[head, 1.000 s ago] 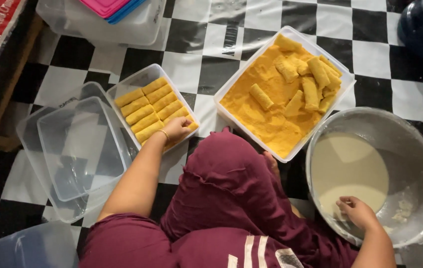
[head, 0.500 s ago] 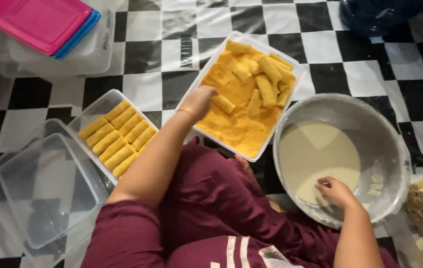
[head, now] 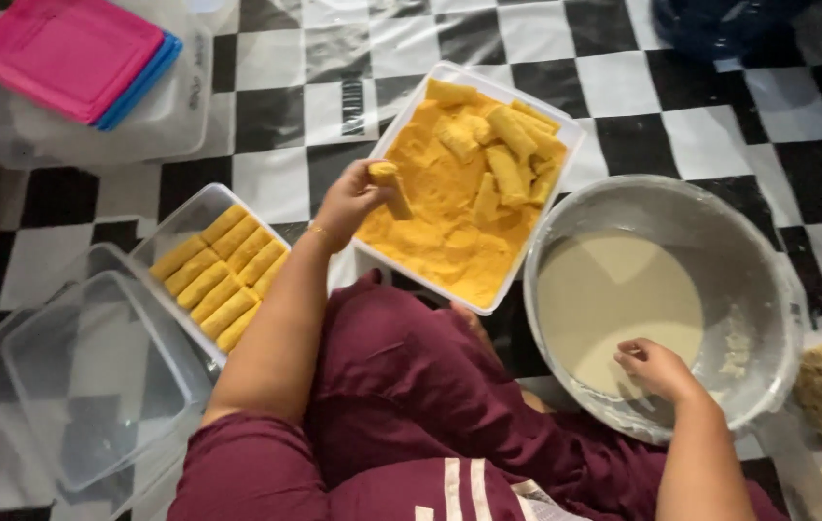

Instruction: The person is dipping pre-made rolls into a liquid batter and then into a yellow coating powder before neatly arranging them into plastic storage containers.

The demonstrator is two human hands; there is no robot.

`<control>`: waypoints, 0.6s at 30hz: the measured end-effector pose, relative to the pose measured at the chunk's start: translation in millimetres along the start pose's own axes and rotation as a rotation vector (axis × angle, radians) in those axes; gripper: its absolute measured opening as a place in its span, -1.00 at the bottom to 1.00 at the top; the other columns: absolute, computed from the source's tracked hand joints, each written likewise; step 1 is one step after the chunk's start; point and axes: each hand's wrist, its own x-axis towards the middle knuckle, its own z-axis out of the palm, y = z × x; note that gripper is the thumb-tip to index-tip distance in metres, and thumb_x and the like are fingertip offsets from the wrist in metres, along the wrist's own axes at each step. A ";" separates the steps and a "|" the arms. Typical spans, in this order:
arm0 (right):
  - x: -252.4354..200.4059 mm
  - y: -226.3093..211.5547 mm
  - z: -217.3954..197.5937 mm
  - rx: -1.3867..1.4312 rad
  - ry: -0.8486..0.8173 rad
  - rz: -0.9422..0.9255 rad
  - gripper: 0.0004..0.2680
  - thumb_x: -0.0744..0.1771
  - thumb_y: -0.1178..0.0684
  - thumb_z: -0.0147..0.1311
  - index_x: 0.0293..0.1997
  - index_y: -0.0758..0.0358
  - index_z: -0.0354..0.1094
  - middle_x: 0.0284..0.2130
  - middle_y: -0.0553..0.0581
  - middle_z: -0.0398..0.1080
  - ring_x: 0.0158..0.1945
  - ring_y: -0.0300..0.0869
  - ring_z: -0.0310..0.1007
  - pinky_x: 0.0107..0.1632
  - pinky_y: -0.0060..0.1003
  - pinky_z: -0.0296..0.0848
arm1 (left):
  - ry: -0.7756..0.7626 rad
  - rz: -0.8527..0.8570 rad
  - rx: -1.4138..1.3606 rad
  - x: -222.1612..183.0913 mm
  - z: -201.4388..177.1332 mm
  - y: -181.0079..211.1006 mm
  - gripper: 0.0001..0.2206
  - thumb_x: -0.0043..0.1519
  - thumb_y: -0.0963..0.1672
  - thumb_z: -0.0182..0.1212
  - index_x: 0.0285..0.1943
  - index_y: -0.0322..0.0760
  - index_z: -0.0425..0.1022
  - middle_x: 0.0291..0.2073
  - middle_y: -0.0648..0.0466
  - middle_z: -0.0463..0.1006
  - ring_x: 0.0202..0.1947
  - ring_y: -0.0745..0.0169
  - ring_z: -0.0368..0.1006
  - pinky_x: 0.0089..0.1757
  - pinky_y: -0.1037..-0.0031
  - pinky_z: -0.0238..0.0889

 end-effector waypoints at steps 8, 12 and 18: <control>1.3 1.2 6.8 0.124 0.002 0.044 -0.66 0.35 -0.01 0.18 0.21 0.38 0.47 -0.09 0.35 0.61 -0.15 0.04 0.63 -0.14 -0.17 0.50 | 0.168 -0.359 -0.032 -111.4 -152.2 20.4 -0.65 0.27 -0.15 0.16 0.23 -0.31 0.33 -0.12 0.01 0.45 -0.21 0.30 0.37 -0.28 0.55 0.26; 4.8 2.5 10.6 0.307 -0.035 0.096 -0.67 0.37 0.12 0.16 0.23 0.55 0.40 -0.10 0.47 0.54 -0.19 0.13 0.52 -0.14 -0.06 0.49 | 0.188 -0.639 0.731 -116.9 -157.1 -2.5 -0.48 0.16 -0.17 0.23 0.37 -0.33 0.35 0.23 -0.15 0.48 0.20 -0.01 0.45 0.18 0.32 0.31; -3.1 -1.2 12.1 0.065 -0.004 0.113 -0.66 0.37 -0.02 0.15 0.23 0.38 0.44 -0.07 0.32 0.61 -0.15 0.03 0.63 -0.08 -0.16 0.52 | 0.100 -0.694 0.592 -119.4 -144.3 -32.4 -0.62 0.17 -0.18 0.18 0.20 -0.32 0.41 -0.22 -0.08 0.57 -0.46 0.13 0.43 -0.42 0.41 0.35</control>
